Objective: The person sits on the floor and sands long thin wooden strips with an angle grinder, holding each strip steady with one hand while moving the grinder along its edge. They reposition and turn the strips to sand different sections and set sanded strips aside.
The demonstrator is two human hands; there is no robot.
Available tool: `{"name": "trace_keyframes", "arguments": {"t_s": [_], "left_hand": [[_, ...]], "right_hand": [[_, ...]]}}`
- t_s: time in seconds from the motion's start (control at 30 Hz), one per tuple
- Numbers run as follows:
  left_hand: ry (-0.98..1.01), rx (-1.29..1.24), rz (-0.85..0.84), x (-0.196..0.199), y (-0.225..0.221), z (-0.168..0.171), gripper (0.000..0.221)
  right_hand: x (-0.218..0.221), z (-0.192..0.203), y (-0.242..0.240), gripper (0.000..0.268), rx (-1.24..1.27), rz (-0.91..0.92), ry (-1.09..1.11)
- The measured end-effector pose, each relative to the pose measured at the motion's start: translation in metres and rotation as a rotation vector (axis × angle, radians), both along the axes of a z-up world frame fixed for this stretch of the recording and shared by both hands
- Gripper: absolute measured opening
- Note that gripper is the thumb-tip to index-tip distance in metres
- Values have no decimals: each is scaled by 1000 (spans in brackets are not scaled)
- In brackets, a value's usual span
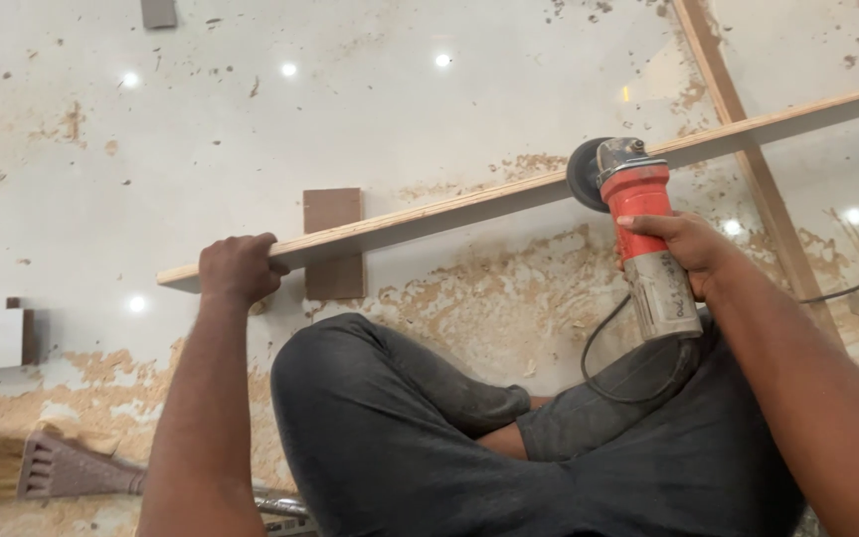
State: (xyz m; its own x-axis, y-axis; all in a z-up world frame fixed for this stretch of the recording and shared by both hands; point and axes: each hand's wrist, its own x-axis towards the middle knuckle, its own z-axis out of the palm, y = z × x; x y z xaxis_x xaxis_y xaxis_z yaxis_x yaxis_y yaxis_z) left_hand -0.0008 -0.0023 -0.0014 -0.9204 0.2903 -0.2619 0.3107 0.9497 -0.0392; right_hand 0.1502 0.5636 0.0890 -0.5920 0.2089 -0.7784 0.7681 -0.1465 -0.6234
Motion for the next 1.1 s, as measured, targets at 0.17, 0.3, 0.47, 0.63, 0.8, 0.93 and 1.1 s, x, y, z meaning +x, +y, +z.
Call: {"name": "trace_keyframes", "arguments": {"t_s": [0.17,0.3,0.47,0.63,0.8,0.93,1.1], "left_hand": [[-57,-51,25,-1,1,0,28],[-90,-71,36,-2,0,-4,29],[-66,-82,34,-1,2,1,31],[-97,-101,54,1,3,-2,31],[-62,-91,24,-1,1,0,28],[-81,-85,64,2,3,2,29],[-50,34,68,-1,-2,-6,31]], "right_hand": [[6,-26,56,37,-68,-55,-1],[8,-30,92,42,-145,-143,-17],[8,-33,128,45,-156,-178,81],[8,-29,108,49,-112,-204,73],[-2,-38,30,44,-205,-75,42],[-22,-11,-69,40,-83,60,47],[-50,-16,-155,37,-161,211,71]]}}
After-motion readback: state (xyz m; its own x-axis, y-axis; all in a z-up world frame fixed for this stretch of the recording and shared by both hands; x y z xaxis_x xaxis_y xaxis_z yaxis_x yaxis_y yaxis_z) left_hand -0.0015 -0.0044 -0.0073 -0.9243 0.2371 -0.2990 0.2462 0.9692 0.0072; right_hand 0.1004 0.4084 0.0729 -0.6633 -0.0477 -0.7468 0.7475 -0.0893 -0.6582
